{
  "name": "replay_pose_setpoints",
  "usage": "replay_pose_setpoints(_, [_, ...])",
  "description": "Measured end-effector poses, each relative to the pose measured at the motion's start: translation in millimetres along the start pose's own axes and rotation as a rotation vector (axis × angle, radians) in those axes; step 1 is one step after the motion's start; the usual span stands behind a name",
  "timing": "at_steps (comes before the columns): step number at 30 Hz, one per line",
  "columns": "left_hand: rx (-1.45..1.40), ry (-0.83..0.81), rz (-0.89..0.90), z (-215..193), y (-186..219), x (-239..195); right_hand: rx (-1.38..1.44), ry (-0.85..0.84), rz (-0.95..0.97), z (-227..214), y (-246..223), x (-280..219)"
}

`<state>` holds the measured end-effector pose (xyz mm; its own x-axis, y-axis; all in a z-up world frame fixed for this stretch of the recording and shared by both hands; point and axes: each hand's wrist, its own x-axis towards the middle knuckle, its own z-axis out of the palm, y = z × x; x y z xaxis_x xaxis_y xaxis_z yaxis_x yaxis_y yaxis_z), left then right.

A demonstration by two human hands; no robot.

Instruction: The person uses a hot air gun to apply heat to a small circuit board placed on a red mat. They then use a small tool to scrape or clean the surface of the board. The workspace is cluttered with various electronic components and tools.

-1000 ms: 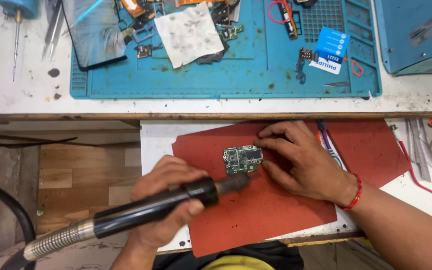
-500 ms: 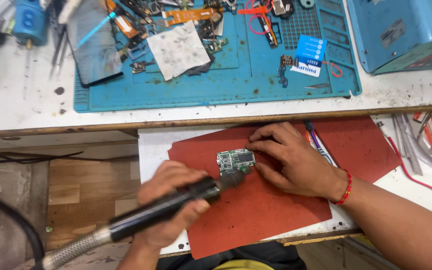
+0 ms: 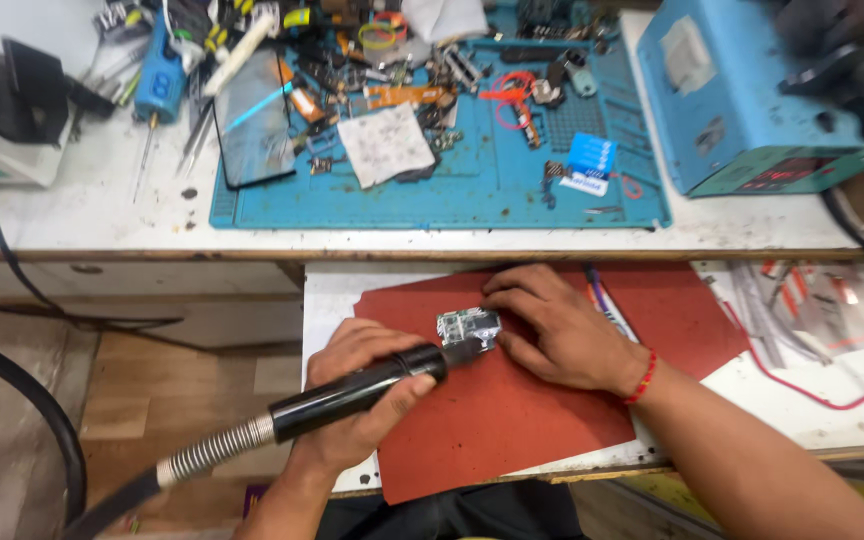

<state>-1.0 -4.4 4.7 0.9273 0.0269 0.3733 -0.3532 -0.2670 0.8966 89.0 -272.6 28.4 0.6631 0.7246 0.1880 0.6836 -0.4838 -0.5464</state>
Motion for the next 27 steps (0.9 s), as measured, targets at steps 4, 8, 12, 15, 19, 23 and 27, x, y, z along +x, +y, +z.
replay_pose_setpoints(4, [-0.148, 0.031, -0.09, -2.1, 1.8, 1.3, -0.065, 0.047, 0.053, 8.2, -15.9, -2.4])
replay_pose_setpoints(8, [-0.193, -0.022, -0.069, -6.3, 1.2, -2.3, -0.149, 0.091, 0.171, 25.2, -32.5, -4.1])
replay_pose_setpoints(12, [-0.211, -0.066, -0.174, -12.1, 0.4, 2.7, -0.152, 0.135, 0.207, 30.9, -48.4, -21.8])
replay_pose_setpoints(15, [-0.159, -0.055, -0.116, -14.3, 5.8, 1.8, -0.229, 0.226, 0.334, 43.8, -69.2, -34.4])
replay_pose_setpoints(19, [-0.129, -0.166, -0.045, -17.5, 3.9, 6.4, -0.193, 0.297, 0.413, 50.5, -72.4, -31.9])
replay_pose_setpoints(23, [-0.169, -0.071, -0.092, -18.9, 7.0, 7.5, -0.163, 0.26, 0.434, 43.3, -67.1, -28.3])
replay_pose_setpoints(27, [-0.187, -0.073, -0.123, -20.6, 4.5, 4.9, -0.151, 0.275, 0.449, 45.6, -67.1, -28.5])
